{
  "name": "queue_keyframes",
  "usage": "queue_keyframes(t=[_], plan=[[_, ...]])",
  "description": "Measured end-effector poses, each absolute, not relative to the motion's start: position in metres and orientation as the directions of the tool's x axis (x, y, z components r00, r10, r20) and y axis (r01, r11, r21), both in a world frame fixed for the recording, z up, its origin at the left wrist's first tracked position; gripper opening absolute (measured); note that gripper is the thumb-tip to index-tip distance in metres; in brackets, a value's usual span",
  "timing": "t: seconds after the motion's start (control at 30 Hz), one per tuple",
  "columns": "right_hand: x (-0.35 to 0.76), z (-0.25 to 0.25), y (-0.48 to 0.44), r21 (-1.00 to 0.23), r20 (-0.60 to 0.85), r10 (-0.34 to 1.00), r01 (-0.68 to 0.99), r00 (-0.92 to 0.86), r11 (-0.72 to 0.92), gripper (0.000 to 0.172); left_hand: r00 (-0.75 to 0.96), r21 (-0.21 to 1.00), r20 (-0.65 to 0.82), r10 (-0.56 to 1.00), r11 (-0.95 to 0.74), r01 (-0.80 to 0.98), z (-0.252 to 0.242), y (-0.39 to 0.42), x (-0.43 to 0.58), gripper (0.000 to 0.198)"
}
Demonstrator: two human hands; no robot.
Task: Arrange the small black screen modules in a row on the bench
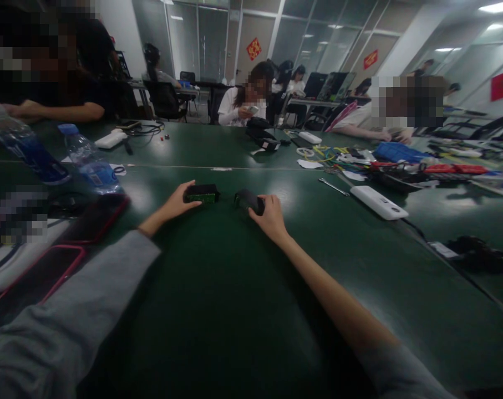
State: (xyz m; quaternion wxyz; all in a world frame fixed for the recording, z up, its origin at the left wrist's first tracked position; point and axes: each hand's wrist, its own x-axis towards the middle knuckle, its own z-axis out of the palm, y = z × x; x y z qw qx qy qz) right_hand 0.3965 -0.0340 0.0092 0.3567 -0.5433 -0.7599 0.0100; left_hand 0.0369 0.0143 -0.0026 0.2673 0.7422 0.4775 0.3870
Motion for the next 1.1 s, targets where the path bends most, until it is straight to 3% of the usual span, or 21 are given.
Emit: queue_keyframes(t=[0.1, 0.27, 0.6, 0.77, 0.87, 1.0, 1.1], plan=[[0.388, 0.011, -0.028, -0.354, 0.558, 0.823, 0.866, -0.107, 0.353, 0.047, 0.215, 0.799, 0.314, 0.925, -0.380, 0.466, -0.002, 0.017, 0.038, 0.074], [0.373, 0.017, -0.030, -0.213, 0.523, 0.832, 0.916, -0.186, 0.339, 0.047, 0.227, 0.814, 0.348, 0.910, -0.413, 0.408, -0.001, 0.017, 0.038, 0.061], [0.382, 0.015, -0.033, -0.122, 0.513, 0.802, 0.899, -0.306, 0.421, 0.055, 0.246, 0.800, 0.384, 0.890, -0.453, 0.393, -0.001, 0.012, 0.041, 0.062], [0.362, 0.028, -0.036, -0.161, 0.591, 0.745, 0.860, -0.309, 0.484, 0.051, 0.248, 0.805, 0.381, 0.891, -0.451, 0.385, 0.000, 0.011, 0.040, 0.061], [0.335, 0.035, -0.033, -0.198, 0.564, 0.698, 0.748, -0.441, 0.633, 0.063, 0.272, 0.847, 0.360, 0.892, -0.435, 0.304, 0.001, 0.012, 0.038, 0.061], [0.297, 0.032, -0.016, -0.359, 0.485, 0.715, 0.631, -0.504, 0.688, 0.079, 0.312, 0.875, 0.334, 0.890, -0.415, 0.248, 0.003, 0.012, 0.035, 0.062], [0.286, 0.026, -0.002, -0.495, 0.442, 0.745, 0.557, -0.499, 0.667, 0.064, 0.324, 0.878, 0.318, 0.891, -0.406, 0.253, 0.003, 0.014, 0.034, 0.062]])
